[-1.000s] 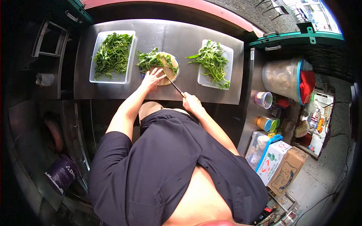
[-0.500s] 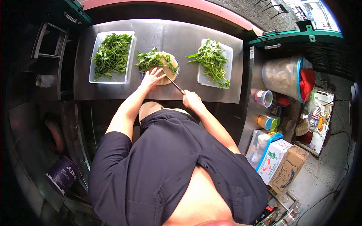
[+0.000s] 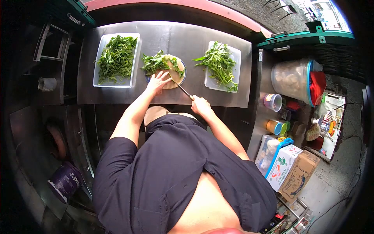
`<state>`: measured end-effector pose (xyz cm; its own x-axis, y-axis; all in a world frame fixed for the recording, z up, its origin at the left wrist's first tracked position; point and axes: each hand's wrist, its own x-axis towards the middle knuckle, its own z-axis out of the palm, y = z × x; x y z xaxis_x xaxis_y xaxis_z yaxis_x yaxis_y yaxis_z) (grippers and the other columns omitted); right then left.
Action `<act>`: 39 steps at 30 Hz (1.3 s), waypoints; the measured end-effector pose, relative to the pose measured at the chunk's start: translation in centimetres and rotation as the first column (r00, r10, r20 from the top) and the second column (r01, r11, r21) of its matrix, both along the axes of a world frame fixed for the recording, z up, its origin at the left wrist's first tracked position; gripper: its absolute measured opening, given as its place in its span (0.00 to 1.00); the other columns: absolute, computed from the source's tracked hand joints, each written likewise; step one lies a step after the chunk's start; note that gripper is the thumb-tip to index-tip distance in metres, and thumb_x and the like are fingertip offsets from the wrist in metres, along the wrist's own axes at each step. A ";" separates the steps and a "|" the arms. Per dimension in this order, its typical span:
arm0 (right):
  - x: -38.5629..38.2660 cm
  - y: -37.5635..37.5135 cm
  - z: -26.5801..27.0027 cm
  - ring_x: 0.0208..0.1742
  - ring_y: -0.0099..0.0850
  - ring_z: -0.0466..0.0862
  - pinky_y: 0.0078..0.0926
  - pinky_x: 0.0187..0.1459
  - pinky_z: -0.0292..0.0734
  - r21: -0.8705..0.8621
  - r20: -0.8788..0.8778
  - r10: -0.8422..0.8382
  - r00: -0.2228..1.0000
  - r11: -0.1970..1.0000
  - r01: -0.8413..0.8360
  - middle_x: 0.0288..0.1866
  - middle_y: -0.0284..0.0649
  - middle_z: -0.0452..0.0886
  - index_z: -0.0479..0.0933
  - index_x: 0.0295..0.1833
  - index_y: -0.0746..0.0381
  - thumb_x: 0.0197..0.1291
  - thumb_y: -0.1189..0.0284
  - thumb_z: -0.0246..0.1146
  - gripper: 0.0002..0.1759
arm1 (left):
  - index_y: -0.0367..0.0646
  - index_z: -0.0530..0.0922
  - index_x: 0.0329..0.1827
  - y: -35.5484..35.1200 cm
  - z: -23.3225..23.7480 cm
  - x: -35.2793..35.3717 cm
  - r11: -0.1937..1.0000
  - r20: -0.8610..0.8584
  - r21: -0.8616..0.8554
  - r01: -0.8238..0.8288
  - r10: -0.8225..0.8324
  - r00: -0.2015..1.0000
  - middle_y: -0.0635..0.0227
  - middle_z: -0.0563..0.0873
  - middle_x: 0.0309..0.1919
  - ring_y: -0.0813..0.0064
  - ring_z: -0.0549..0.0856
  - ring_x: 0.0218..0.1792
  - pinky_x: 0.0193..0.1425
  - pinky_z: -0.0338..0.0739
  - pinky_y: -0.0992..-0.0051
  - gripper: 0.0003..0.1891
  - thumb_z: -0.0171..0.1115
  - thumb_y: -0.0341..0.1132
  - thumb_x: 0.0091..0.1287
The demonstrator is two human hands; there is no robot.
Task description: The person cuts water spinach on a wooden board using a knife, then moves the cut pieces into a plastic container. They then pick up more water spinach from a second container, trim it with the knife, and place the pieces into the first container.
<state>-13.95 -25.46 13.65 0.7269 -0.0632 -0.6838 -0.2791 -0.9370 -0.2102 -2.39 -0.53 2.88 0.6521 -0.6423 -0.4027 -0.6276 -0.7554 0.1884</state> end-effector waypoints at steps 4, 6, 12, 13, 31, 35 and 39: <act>-0.4 -0.4 -0.6 0.52 0.60 0.87 0.58 0.53 0.82 0.014 0.010 -0.012 1.000 1.000 0.012 0.46 0.59 0.87 0.76 0.55 0.60 0.74 0.64 0.56 0.12 | 0.70 0.62 0.84 0.1 -0.6 -0.1 1.000 0.006 -0.002 0.004 -0.004 1.000 0.69 0.54 0.86 0.57 0.57 0.84 0.74 0.68 0.48 0.54 0.73 0.26 0.50; -0.5 -0.5 -0.7 0.51 0.60 0.88 0.58 0.52 0.82 0.019 0.022 0.001 1.000 1.000 -0.002 0.46 0.58 0.87 0.76 0.54 0.60 0.74 0.64 0.56 0.12 | 0.70 0.62 0.84 0.2 -1.1 -0.1 1.000 0.033 -0.027 0.005 -0.004 0.999 0.68 0.55 0.86 0.56 0.58 0.84 0.73 0.69 0.48 0.53 0.73 0.26 0.50; -1.0 -0.5 -1.1 0.50 0.61 0.88 0.59 0.52 0.82 0.012 0.026 -0.017 1.000 1.000 0.016 0.45 0.59 0.87 0.75 0.54 0.60 0.74 0.64 0.56 0.12 | 0.73 0.60 0.84 0.2 -1.8 0.1 1.000 0.031 0.006 0.008 -0.008 0.999 0.70 0.54 0.86 0.58 0.57 0.84 0.74 0.68 0.48 0.55 0.77 0.30 0.50; -1.2 -0.6 -1.3 0.50 0.61 0.88 0.59 0.52 0.82 0.013 0.029 -0.019 0.999 1.000 0.019 0.45 0.59 0.87 0.75 0.54 0.60 0.74 0.64 0.56 0.12 | 0.73 0.60 0.84 0.1 -1.7 0.0 1.000 0.034 0.007 0.010 -0.010 0.999 0.70 0.54 0.86 0.58 0.57 0.84 0.74 0.68 0.48 0.55 0.77 0.30 0.50; -4.6 -1.7 -1.3 0.52 0.61 0.86 0.57 0.54 0.81 0.153 0.068 -0.199 0.978 0.970 0.187 0.46 0.60 0.87 0.77 0.57 0.55 0.73 0.60 0.59 0.15 | 0.54 0.78 0.69 -1.3 -2.4 0.6 0.992 0.144 -0.096 0.076 -0.061 0.988 0.70 0.70 0.76 0.60 0.68 0.77 0.71 0.71 0.54 0.31 0.70 0.30 0.58; -5.1 -2.3 -1.4 0.52 0.61 0.86 0.57 0.54 0.80 0.178 0.085 -0.243 0.966 0.958 0.225 0.47 0.61 0.87 0.77 0.57 0.55 0.73 0.60 0.58 0.15 | 0.50 0.85 0.48 -2.9 -3.2 0.7 0.989 0.173 -0.148 0.001 0.025 0.985 0.69 0.83 0.54 0.63 0.79 0.60 0.61 0.75 0.60 0.15 0.69 0.30 0.56; -4.9 -1.9 -1.0 0.54 0.61 0.86 0.56 0.54 0.80 0.194 0.094 -0.272 0.958 0.949 0.250 0.48 0.60 0.86 0.77 0.60 0.55 0.73 0.61 0.58 0.16 | 0.49 0.84 0.43 -2.9 -4.0 0.3 0.972 0.240 -0.231 -0.049 0.106 0.965 0.68 0.85 0.46 0.61 0.81 0.57 0.56 0.77 0.61 0.11 0.67 0.29 0.57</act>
<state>-18.87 -27.37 12.64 0.7772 -0.1465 -0.6120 -0.4720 -0.7789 -0.4130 -2.06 -3.41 -1.14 0.7649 -0.6397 -0.0749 -0.6168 -0.7610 0.2009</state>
